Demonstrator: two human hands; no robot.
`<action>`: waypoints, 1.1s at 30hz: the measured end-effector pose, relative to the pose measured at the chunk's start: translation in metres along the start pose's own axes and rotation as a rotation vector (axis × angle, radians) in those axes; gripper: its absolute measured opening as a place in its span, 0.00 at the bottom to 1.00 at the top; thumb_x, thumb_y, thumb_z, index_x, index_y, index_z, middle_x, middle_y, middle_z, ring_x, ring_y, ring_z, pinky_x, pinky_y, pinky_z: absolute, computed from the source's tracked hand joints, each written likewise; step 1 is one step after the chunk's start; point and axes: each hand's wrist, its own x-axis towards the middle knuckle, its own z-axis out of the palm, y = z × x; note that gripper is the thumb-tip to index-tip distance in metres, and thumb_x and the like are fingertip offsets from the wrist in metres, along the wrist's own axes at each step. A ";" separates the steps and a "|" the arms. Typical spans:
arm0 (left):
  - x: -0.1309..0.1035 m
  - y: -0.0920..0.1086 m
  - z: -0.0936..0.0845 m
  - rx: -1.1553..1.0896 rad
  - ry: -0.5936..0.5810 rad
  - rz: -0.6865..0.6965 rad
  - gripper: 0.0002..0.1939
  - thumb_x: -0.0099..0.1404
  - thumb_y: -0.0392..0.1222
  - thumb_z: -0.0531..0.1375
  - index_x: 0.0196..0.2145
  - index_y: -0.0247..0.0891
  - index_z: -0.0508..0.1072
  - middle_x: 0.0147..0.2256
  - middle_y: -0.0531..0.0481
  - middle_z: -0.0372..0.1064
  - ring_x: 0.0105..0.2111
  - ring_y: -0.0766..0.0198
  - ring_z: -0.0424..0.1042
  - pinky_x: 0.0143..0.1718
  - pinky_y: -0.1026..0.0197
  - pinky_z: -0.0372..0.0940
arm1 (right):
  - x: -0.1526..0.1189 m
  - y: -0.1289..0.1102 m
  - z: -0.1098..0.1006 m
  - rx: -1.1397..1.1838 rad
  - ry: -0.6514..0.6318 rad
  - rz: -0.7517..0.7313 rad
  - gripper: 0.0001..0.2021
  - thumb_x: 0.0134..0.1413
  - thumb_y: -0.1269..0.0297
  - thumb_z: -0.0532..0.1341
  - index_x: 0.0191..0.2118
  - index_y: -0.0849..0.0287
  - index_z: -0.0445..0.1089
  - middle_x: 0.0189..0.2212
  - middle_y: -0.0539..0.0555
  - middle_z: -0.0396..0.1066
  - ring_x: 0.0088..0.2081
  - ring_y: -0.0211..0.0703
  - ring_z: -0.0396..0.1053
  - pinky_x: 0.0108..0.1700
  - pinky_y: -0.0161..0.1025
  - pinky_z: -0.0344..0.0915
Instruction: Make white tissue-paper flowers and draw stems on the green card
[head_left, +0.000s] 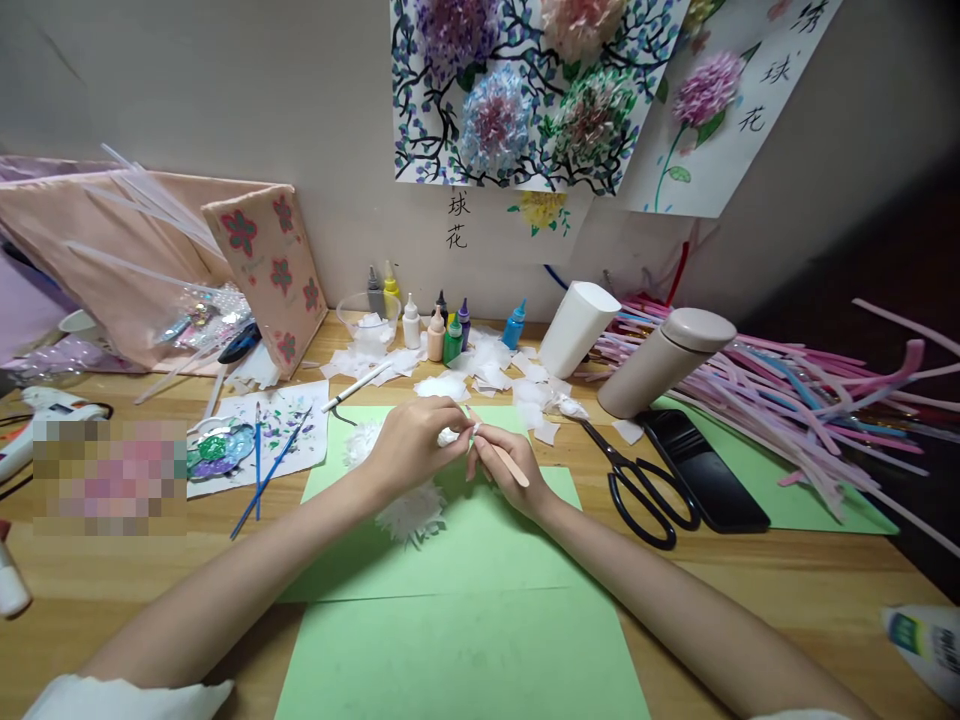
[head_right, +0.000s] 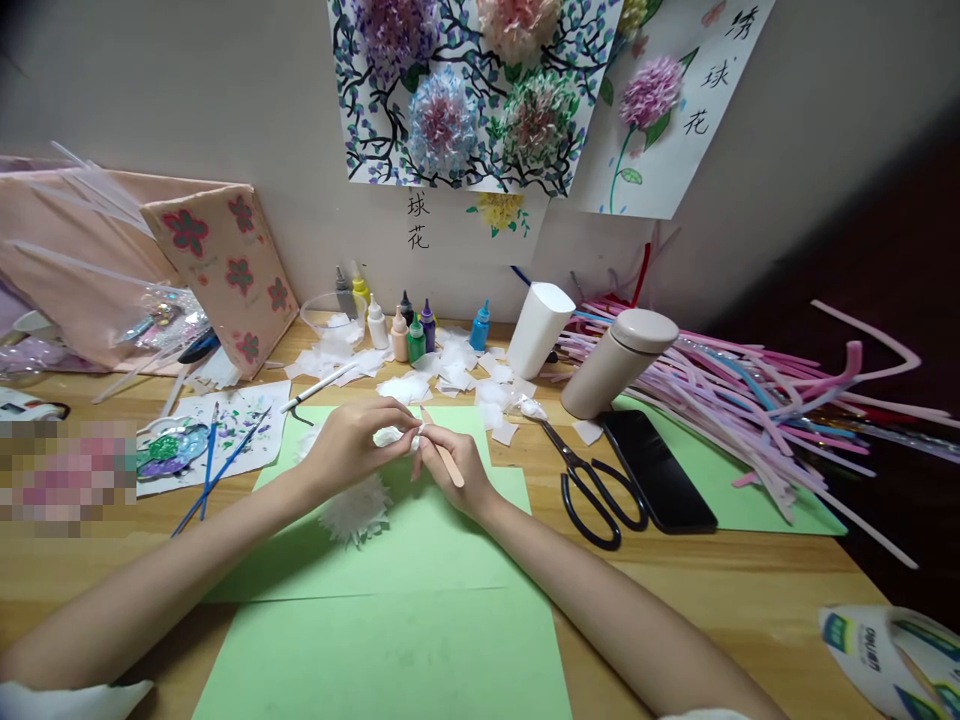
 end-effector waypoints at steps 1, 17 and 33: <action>0.000 0.000 0.000 -0.002 0.000 0.001 0.08 0.60 0.38 0.55 0.30 0.38 0.74 0.32 0.49 0.72 0.32 0.65 0.70 0.33 0.65 0.62 | 0.000 0.000 0.000 -0.005 0.002 -0.005 0.19 0.60 0.60 0.49 0.21 0.61 0.66 0.18 0.49 0.62 0.21 0.34 0.57 0.25 0.32 0.54; 0.002 -0.001 -0.004 0.064 -0.103 0.075 0.09 0.59 0.38 0.55 0.36 0.38 0.73 0.34 0.48 0.72 0.35 0.62 0.69 0.33 0.63 0.62 | 0.003 -0.008 0.000 -0.023 0.081 0.064 0.19 0.59 0.58 0.50 0.20 0.59 0.64 0.15 0.48 0.62 0.20 0.36 0.57 0.25 0.34 0.55; 0.018 -0.024 -0.032 -0.230 0.088 -0.327 0.14 0.61 0.48 0.54 0.32 0.36 0.73 0.33 0.48 0.73 0.34 0.63 0.71 0.36 0.63 0.64 | 0.007 0.001 -0.007 -0.106 0.337 0.067 0.17 0.59 0.58 0.50 0.24 0.59 0.65 0.19 0.50 0.65 0.21 0.36 0.61 0.27 0.34 0.59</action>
